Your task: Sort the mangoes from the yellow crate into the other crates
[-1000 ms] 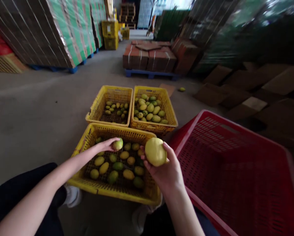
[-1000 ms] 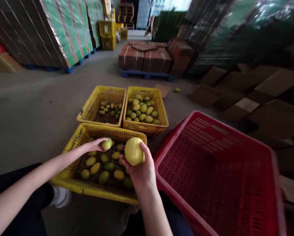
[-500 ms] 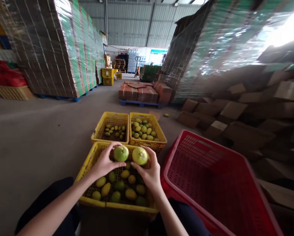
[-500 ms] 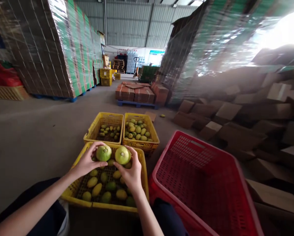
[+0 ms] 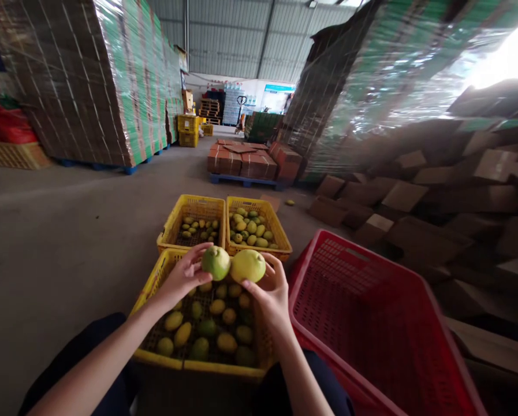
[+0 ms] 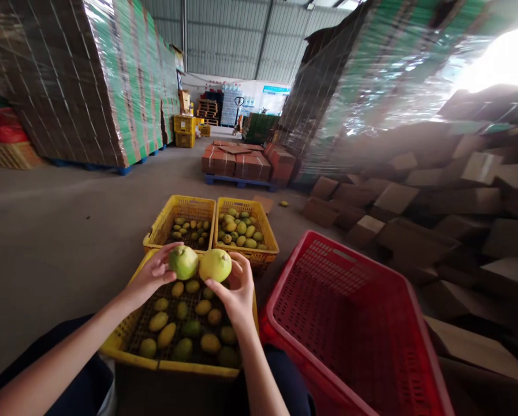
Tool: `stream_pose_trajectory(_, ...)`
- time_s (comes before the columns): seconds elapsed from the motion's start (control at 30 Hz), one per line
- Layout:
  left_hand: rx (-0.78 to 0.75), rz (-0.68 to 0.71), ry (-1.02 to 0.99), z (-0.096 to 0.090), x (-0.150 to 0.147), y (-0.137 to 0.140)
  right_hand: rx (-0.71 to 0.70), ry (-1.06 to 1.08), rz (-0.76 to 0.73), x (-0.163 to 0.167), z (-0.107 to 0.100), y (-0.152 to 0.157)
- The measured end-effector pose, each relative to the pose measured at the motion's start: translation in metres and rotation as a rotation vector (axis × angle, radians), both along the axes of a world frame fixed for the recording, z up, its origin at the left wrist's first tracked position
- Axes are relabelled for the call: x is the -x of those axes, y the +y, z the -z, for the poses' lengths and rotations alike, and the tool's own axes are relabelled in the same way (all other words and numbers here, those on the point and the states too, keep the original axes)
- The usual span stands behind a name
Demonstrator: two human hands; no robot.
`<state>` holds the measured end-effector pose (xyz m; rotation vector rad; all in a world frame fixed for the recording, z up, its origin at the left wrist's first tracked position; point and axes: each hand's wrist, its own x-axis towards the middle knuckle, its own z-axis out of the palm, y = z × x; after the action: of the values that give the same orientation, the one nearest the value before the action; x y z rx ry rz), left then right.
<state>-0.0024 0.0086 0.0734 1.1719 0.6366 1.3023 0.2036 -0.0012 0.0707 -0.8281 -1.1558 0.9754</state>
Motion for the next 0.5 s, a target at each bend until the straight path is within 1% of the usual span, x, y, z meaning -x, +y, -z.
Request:
stream_pose_trajectory(0.1,0.191,0.010,-0.242,-0.003,-0.003,0.005,0.124,0.174,-0.111,0.005,-0.004,0.007)
stream_pose_trajectory(0.2,0.286,-0.040,-0.340,-0.004,-0.006,0.013,0.196,0.265,-0.124,0.012,-0.005,0.015)
stream_pose_trajectory(0.3,0.317,-0.126,-0.323,-0.001,-0.011,0.019,0.250,0.329,-0.128,0.019,-0.002,0.021)
stream_pose_trajectory(0.4,0.284,-0.309,-0.259,0.009,-0.020,0.021,0.308,0.358,-0.145,0.028,0.004,0.023)
stream_pose_trajectory(0.5,0.265,-0.488,-0.172,0.019,-0.027,0.021,0.373,0.319,-0.137,0.042,0.015,0.022)
